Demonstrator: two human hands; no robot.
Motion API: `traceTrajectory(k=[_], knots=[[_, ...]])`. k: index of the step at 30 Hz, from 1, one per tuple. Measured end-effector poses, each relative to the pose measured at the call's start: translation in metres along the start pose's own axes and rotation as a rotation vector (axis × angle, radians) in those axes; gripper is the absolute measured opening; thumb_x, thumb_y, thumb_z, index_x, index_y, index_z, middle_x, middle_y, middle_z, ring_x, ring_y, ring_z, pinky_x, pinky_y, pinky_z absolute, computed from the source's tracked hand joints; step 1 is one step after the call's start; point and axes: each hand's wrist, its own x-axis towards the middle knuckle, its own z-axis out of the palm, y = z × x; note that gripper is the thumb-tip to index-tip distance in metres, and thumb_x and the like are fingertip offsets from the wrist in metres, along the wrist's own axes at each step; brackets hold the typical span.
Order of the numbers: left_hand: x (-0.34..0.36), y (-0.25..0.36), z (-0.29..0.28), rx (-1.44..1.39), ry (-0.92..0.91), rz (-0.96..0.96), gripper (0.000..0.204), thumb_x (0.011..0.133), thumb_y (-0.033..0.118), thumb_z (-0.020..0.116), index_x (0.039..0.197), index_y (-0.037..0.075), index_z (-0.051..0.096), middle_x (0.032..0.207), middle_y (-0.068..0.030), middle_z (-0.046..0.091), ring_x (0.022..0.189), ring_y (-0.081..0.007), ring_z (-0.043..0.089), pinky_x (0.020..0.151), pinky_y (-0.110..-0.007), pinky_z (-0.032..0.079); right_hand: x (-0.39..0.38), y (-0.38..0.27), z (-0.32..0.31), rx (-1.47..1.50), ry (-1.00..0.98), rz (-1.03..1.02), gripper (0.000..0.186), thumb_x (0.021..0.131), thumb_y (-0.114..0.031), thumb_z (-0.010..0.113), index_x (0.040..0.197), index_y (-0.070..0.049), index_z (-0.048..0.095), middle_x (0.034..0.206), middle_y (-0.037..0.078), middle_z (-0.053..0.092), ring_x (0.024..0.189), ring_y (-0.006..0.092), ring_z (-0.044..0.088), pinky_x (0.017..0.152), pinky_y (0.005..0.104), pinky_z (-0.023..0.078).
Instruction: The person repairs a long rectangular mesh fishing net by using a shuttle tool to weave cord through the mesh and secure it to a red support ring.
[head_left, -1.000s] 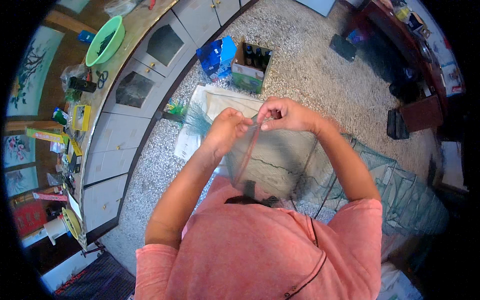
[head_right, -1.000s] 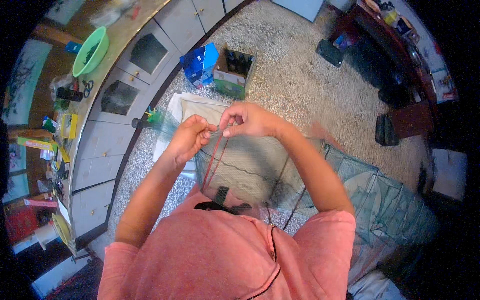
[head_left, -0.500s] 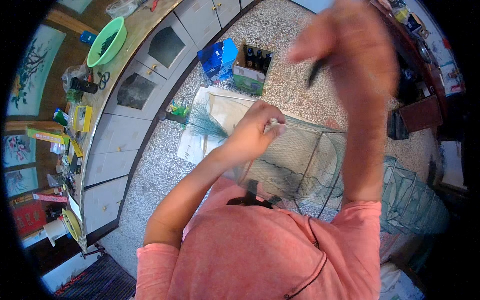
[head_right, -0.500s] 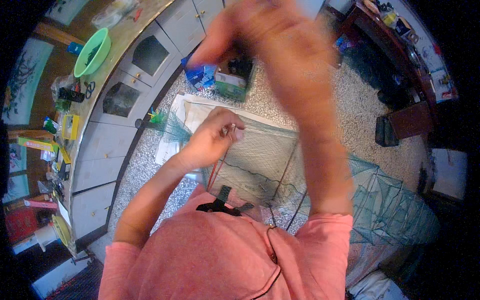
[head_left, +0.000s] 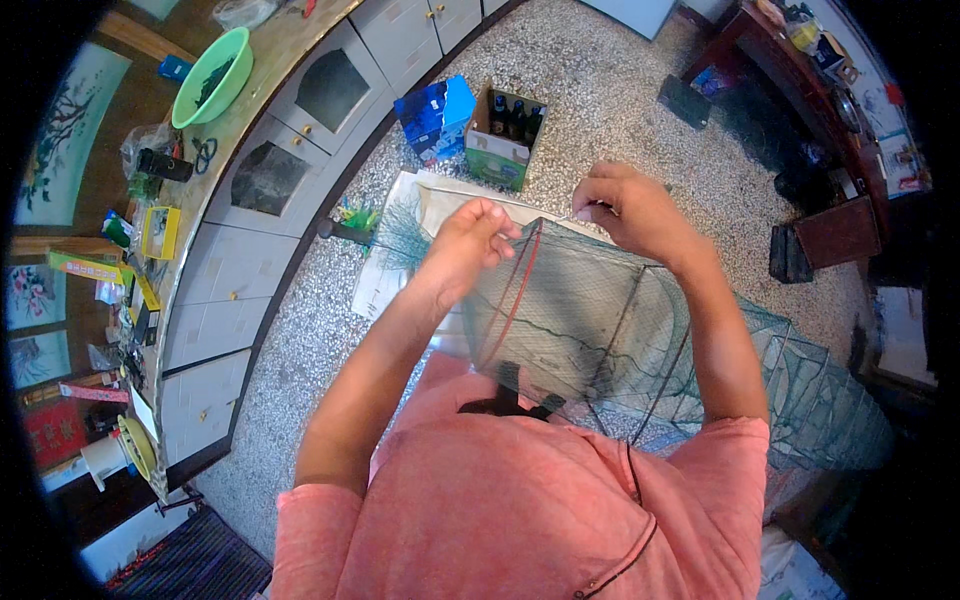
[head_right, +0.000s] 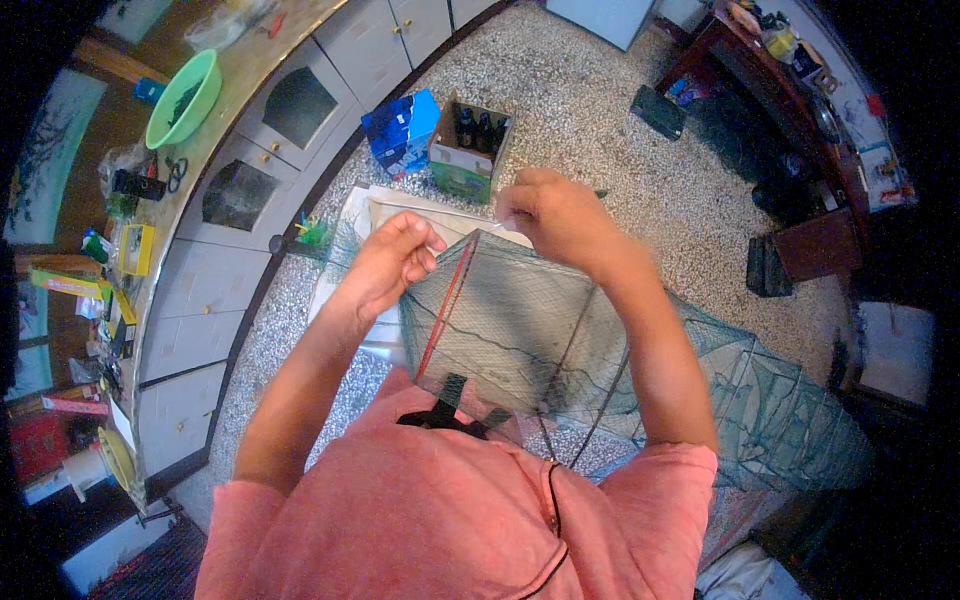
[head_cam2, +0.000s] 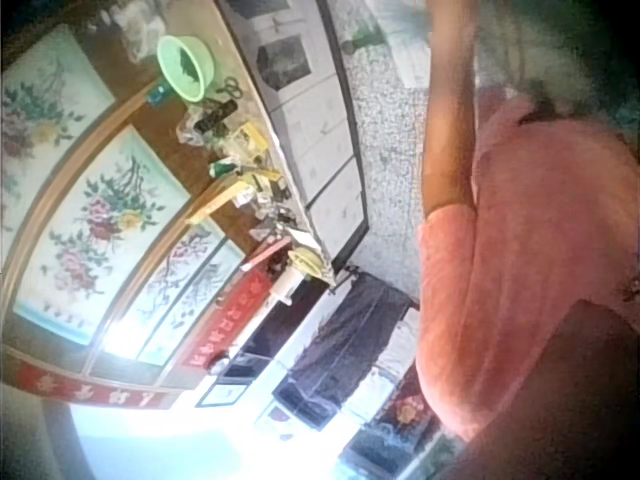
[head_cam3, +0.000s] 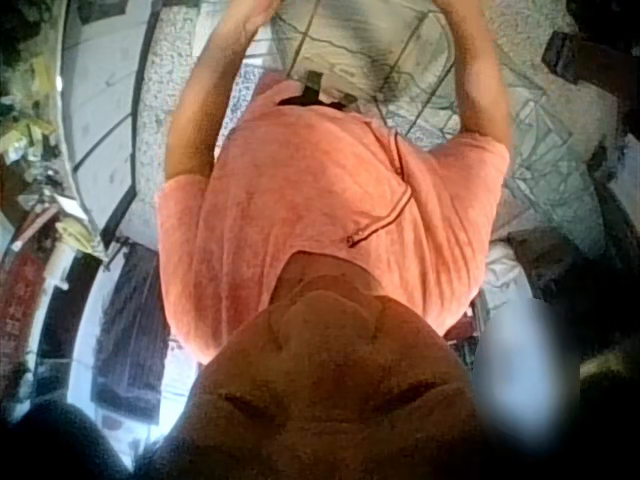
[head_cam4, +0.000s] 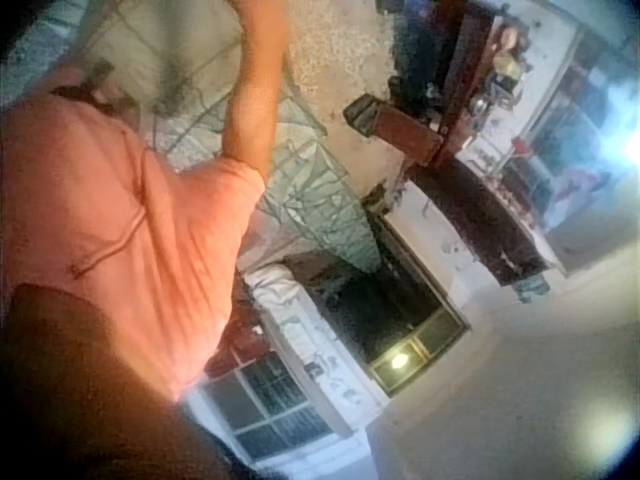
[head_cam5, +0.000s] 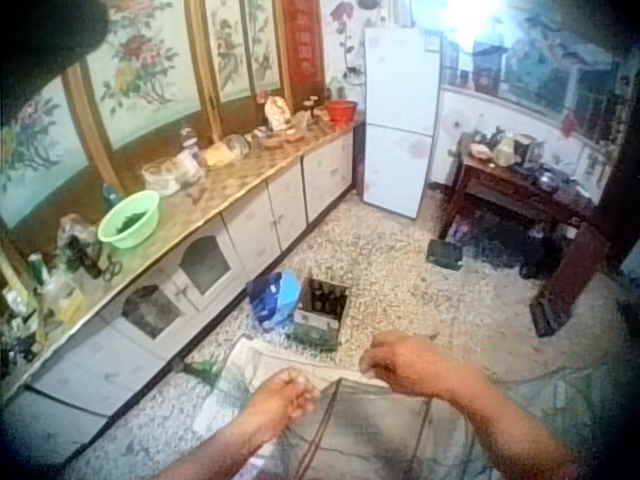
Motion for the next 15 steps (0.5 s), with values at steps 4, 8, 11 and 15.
traceTrajectory(k=[4, 8, 11, 15], knots=[[-0.005, -0.021, 0.001, 0.021, 0.012, 0.014, 0.014, 0.095, 0.019, 0.043, 0.088, 0.007, 0.046, 0.092, -0.0099, 0.061, 0.062, -0.0074, 0.047, 0.052, -0.018, 0.036, 0.001, 0.018, 0.026, 0.086, -0.127, 0.029, 0.008, 0.073, -0.005, 0.065, 0.08, -0.006, 0.061, 0.079, 0.007, 0.058, 0.078, 0.0244, 0.055, 0.072, 0.0341, 0.044], [-0.005, -0.032, 0.002, 0.002, 0.071, 0.002, 0.013, 0.095, 0.017, 0.042, 0.088, 0.007, 0.045, 0.097, -0.0123, 0.061, 0.063, -0.0066, 0.045, 0.053, -0.018, 0.036, 0.003, 0.023, 0.049, 0.407, -0.171, 0.129, 0.005, 0.077, -0.007, 0.064, 0.077, -0.004, 0.06, 0.078, 0.004, 0.058, 0.077, 0.0175, 0.054, 0.072, 0.03, 0.043], [-0.003, -0.034, -0.001, -0.081, 0.056, -0.011, 0.01, 0.094, 0.014, 0.042, 0.088, 0.007, 0.045, 0.099, -0.013, 0.061, 0.063, -0.0069, 0.045, 0.053, -0.018, 0.036, 0.004, 0.03, 0.063, 0.662, -0.194, 0.214, 0.008, 0.078, -0.01, 0.065, 0.081, -0.005, 0.06, 0.077, 0.001, 0.057, 0.076, 0.0128, 0.052, 0.07, 0.0271, 0.043], [0.004, -0.043, -0.005, -0.285, 0.037, -0.065, 0.006, 0.093, 0.011, 0.044, 0.088, 0.008, 0.045, 0.092, -0.0095, 0.06, 0.063, -0.0079, 0.045, 0.053, -0.019, 0.037, 0.014, 0.014, 0.077, 0.877, -0.147, 0.245, 0.016, 0.075, -0.016, 0.069, 0.084, -0.007, 0.059, 0.076, 0.0, 0.055, 0.073, 0.0122, 0.05, 0.067, 0.0263, 0.042]])
